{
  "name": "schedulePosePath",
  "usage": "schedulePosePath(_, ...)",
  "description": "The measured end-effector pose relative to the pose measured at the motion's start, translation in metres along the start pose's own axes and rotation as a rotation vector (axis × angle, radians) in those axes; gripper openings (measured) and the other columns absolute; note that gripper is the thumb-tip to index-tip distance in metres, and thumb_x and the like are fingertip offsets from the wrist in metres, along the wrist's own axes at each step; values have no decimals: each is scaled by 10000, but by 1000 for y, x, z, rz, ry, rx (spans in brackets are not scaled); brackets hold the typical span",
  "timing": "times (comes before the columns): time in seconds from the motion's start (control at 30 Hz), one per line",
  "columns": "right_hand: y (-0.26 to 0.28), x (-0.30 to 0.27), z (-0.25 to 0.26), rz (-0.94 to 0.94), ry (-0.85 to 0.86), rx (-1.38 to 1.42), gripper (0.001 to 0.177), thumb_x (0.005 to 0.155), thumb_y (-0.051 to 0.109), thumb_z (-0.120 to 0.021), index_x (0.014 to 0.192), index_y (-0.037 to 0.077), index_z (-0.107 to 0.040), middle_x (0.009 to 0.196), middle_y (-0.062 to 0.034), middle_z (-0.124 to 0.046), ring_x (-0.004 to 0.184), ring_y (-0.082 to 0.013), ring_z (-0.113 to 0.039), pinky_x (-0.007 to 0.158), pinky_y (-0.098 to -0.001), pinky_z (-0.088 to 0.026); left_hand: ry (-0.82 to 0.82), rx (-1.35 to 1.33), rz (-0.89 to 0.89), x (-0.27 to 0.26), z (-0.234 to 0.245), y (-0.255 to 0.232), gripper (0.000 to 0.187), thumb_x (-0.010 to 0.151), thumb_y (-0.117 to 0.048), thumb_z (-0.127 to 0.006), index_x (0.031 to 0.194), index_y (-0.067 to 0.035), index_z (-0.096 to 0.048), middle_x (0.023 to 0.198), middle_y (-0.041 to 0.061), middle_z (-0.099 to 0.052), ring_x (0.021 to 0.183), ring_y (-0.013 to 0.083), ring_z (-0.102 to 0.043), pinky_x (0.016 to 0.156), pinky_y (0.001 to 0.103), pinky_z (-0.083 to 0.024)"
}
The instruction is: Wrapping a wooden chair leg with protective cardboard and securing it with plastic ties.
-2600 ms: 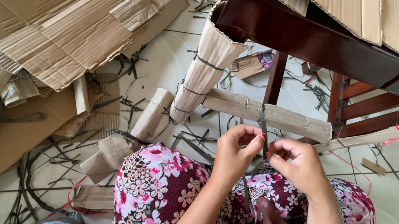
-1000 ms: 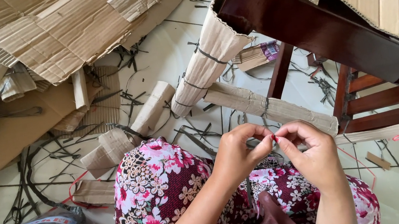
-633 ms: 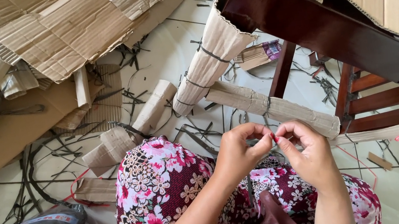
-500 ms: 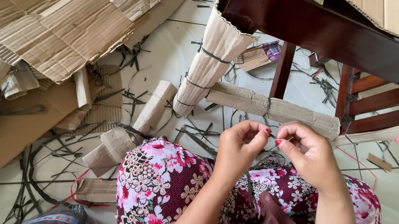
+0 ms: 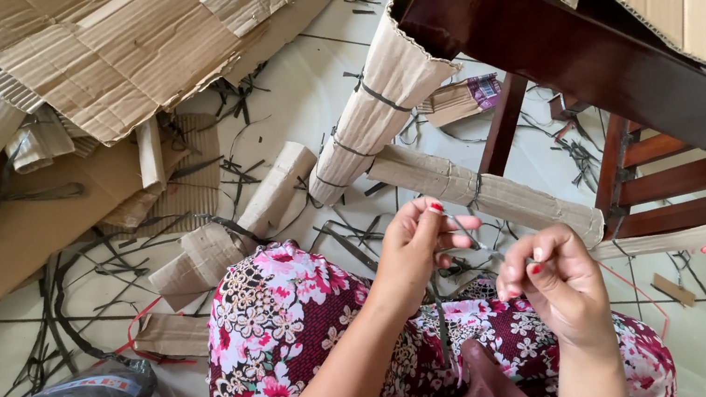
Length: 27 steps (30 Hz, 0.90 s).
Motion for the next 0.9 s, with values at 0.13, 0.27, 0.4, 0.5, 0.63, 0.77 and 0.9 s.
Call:
schedulePosePath(0.13, -15, -2, 25, -75, -97, -270, 78, 1005, 30, -505, 1074, 66, -517, 838, -62, -608, 749, -146, -583, 632, -305, -584, -8, -54, -53, 2, 6, 0, 138, 1097, -178, -479, 1097, -61, -553, 831, 54, -673, 675, 88, -604, 610, 201, -489)
schedulePosePath(0.27, -34, -11, 43, -294, -139, -901, 255, 859, -6, -672, 1113, -29, -675, 692, -53, -632, 530, -102, -455, 444, -225, -361, 27, -124, -141, 5, 6, -2, 103, 1073, -136, -486, 1083, -52, -545, 817, 32, -561, 704, 96, -501, 678, 229, -460)
schedulePosePath(0.4, -40, -19, 55, -242, -178, -585, 117, 946, 71, -651, 933, 61, -767, 684, -29, -665, 538, -97, -488, 472, -224, -394, -72, 863, -224, -19, -16, -36, 147, 1032, -194, -548, 1100, -72, -592, 738, 2, -566, 621, 113, -508, 541, 288, -423)
schedulePosePath(0.5, -23, -8, 58, -91, -195, -469, 137, 956, 18, -595, 969, -6, -729, 1157, -99, -611, 1041, -181, -562, 932, -312, -491, 64, 1170, -306, -17, -26, -16, 117, 953, -50, -641, 1008, -56, -744, 858, 92, -722, 723, 170, -645, 688, 283, -586)
schedulePosePath(0.63, -12, 2, 53, -62, -181, -295, 154, 958, 72, -569, 1001, 44, -714, 1520, -192, -524, 1400, -311, -498, 1156, -435, -426, 169, 1299, -172, -21, -27, -2, 197, 920, -50, -589, 958, -79, -780, 862, 109, -687, 644, 256, -655, 685, 371, -569)
schedulePosePath(0.77, -14, 1, 52, -44, -207, 141, 186, 1048, 199, -578, 940, 88, -682, 989, -89, -665, 927, -202, -598, 928, -388, -485, 110, 1442, -104, -17, -14, 3, 237, 956, -87, -548, 861, -91, -764, 953, 99, -648, 807, 257, -650, 819, 377, -552)
schedulePosePath(0.9, -41, -7, 80, -96, -288, 56, 189, 1059, 202, -544, 926, 120, -649, 681, 25, -518, 600, -98, -447, 555, -242, -394, 184, 851, -123, -15, -36, -13, 240, 1001, -151, -537, 815, -96, -679, 1420, 27, -679, 655, 68, -552, 558, 215, -463)
Point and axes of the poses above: each hand's wrist, its own x-axis towards the middle knuckle, its own z-axis out of the back of the hand, y = z × x, the point moved 9 cm from there along x, towards the middle knuckle
